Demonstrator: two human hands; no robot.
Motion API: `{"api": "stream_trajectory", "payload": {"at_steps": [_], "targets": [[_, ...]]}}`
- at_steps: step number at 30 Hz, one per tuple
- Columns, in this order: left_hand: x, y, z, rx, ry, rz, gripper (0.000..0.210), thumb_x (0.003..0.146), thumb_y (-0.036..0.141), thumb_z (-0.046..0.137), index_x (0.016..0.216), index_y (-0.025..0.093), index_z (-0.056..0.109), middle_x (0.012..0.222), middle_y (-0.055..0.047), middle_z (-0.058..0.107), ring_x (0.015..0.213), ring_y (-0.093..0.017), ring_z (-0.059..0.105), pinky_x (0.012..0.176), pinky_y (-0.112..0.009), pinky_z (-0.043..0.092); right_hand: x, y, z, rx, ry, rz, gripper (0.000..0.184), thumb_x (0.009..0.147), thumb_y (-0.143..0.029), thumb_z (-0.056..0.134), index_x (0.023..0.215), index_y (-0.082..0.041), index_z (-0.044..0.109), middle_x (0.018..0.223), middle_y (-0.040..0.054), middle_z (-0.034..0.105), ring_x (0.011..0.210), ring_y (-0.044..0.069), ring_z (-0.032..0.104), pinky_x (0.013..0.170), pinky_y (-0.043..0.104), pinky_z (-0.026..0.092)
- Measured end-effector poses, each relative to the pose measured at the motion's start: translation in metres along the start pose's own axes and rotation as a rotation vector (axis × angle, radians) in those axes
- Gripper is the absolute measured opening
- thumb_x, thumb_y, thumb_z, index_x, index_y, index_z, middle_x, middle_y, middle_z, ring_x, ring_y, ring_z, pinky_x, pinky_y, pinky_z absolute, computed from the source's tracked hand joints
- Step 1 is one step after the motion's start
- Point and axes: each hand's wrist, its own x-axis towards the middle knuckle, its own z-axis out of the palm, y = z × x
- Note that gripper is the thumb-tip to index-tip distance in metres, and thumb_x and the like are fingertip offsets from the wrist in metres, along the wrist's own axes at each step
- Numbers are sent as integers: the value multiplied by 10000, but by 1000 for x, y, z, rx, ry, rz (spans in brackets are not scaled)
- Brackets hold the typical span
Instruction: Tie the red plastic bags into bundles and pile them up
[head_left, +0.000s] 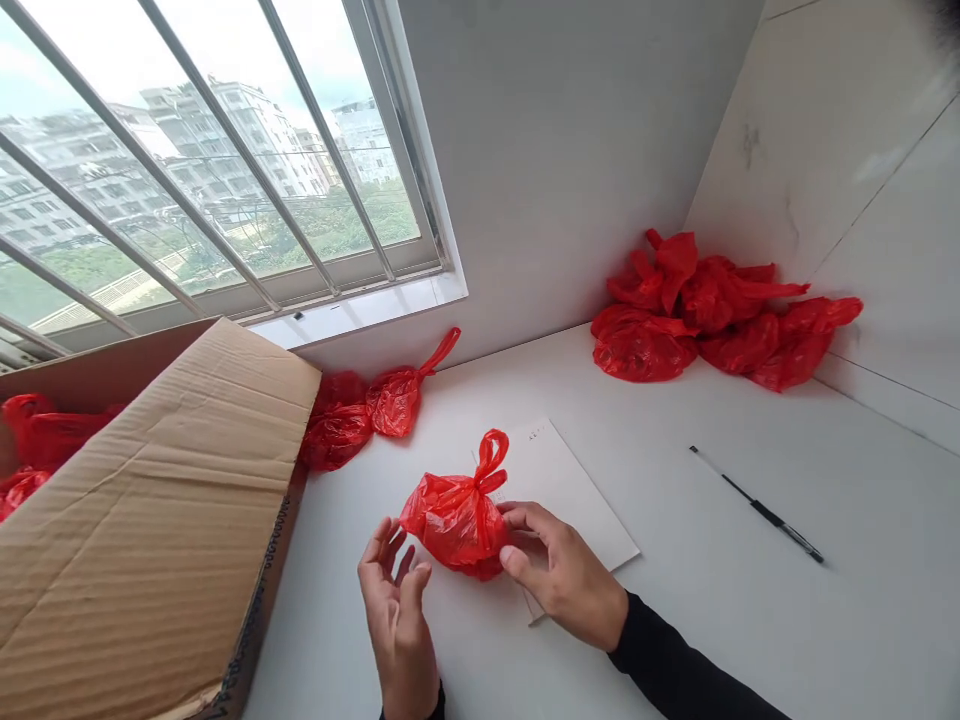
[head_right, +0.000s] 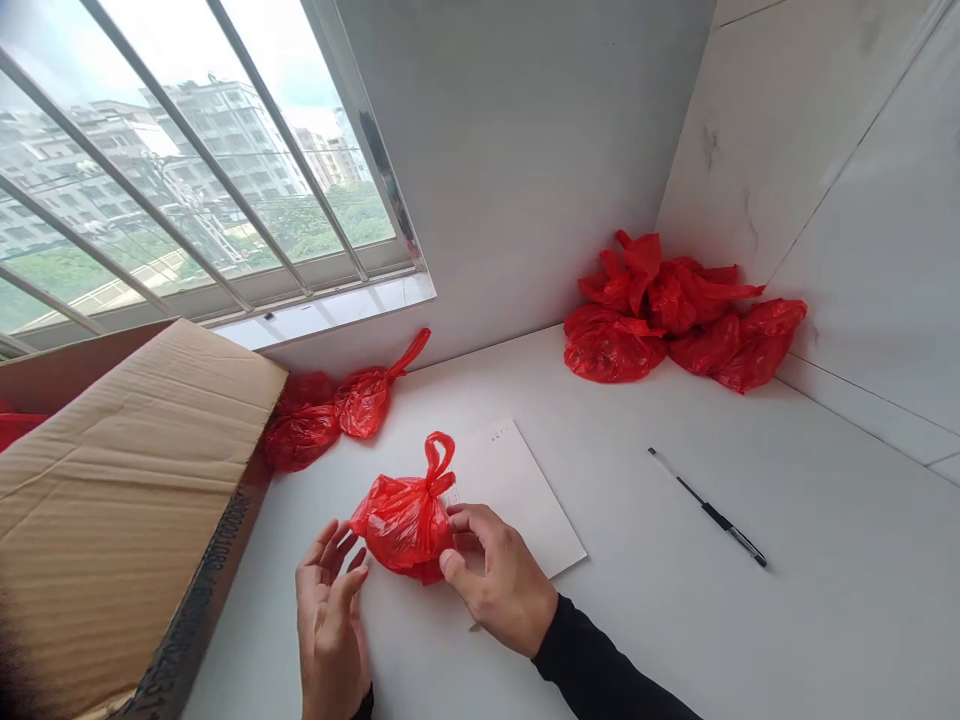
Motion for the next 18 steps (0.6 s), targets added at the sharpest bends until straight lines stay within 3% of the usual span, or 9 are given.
{"api": "stream_trajectory", "payload": {"at_steps": [2,4,6,8,10,12,15,18], "targets": [[-4,13,7,346,46,204,530,855,440,603,1345,273,495,1375,-94,509,1207,-319,500,1017,-507,399,-1,-3,0,17,12,56,225,940,-286,539,1126,-200,632,1117,64,685,953,191,699,881,340,571],[-5,26,18,675,-29,378,505,865,464,584,1324,263,523,1301,-101,548,1164,-330,505,1003,-528,390,-2,-4,0,6,26,74,239,957,-329,509,1111,-200,639,1057,53,697,851,180,703,799,328,576],[0,34,30,934,-157,431,473,850,445,593,1280,251,559,1219,-106,584,1123,-337,516,975,-523,397,-2,-5,0,-15,44,69,242,958,-333,495,1089,-199,647,1065,53,690,843,175,689,783,318,564],[12,38,39,1091,-244,370,328,843,368,586,1143,240,619,1112,-101,610,1030,-324,549,880,-471,426,-3,-5,0,-29,61,85,250,954,-333,485,1085,-195,646,1053,58,683,860,178,672,761,306,552],[30,40,43,1116,-287,305,121,857,280,535,919,240,632,961,-72,632,906,-286,584,750,-392,425,-2,-6,0,-48,69,118,262,955,-349,466,1080,-199,640,1050,57,676,826,170,653,728,298,537],[54,47,47,1065,-273,276,121,873,260,508,780,243,583,834,-35,643,792,-242,602,670,-340,405,-2,-7,-1,-70,70,139,276,958,-376,448,1071,-205,632,1052,53,671,771,157,625,706,296,520],[99,62,59,967,-150,297,144,903,345,514,810,251,572,805,-1,678,762,-198,627,693,-301,441,-2,-5,1,-82,83,145,314,948,-428,440,1067,-206,628,990,52,677,748,163,603,697,296,500],[147,72,77,896,3,336,205,944,411,458,971,252,585,919,-11,713,850,-183,661,773,-280,480,0,4,6,-65,125,127,362,915,-496,455,1021,-205,642,906,50,684,723,174,602,657,289,489]]}}
